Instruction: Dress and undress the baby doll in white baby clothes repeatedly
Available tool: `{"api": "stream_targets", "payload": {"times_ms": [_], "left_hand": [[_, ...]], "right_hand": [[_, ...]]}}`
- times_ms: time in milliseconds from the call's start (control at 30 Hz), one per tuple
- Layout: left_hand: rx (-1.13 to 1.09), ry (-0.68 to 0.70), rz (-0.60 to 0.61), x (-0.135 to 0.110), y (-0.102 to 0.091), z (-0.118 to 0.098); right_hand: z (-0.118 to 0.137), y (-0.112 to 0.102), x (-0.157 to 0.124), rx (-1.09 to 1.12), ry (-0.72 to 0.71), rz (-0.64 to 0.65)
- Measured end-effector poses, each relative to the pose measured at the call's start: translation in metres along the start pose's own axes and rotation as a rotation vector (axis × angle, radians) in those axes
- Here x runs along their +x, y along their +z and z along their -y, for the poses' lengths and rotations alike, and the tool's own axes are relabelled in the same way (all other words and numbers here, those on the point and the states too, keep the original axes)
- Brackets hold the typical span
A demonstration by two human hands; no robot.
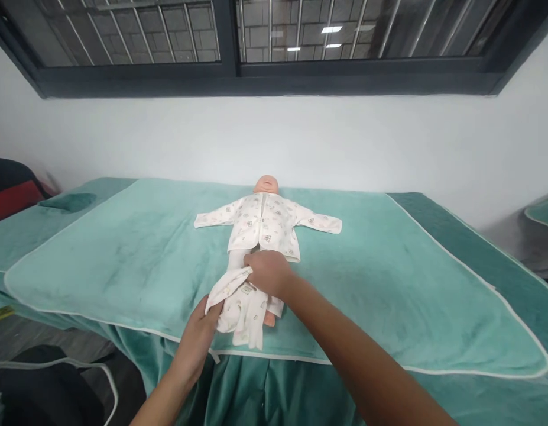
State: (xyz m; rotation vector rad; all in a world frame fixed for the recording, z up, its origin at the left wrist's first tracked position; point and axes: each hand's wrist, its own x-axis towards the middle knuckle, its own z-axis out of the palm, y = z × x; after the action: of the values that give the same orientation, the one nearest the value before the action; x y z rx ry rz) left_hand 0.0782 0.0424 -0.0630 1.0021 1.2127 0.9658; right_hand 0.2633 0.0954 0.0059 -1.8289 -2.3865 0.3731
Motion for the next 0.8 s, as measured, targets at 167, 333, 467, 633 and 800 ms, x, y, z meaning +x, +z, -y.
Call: {"api": "stream_targets", "payload": {"times_ms": [167,333,467,633,800], "left_hand": [[-0.151,-0.011,0.21,0.006,-0.002,-0.007],[-0.072,-0.031,0.384,0.018,-0.015,-0.014],[0.159,0.108,0.372,0.044,-0.024,-0.025],[0.409,0.28,0.163,0.071,-0.024,-0.037],[0.452,0.362,0.049,0.092,-0.012,-0.047]], "right_hand": [[-0.003,0.0,-0.002,0.047,0.072,-0.025],[-0.004,0.0,-0.005,0.102,0.065,-0.029],[-0.003,0.002,-0.007,0.172,0.041,-0.043],[-0.005,0.001,-0.004,0.229,0.023,-0.034],[-0.004,-0.003,0.007,0.178,0.13,-0.045]]}}
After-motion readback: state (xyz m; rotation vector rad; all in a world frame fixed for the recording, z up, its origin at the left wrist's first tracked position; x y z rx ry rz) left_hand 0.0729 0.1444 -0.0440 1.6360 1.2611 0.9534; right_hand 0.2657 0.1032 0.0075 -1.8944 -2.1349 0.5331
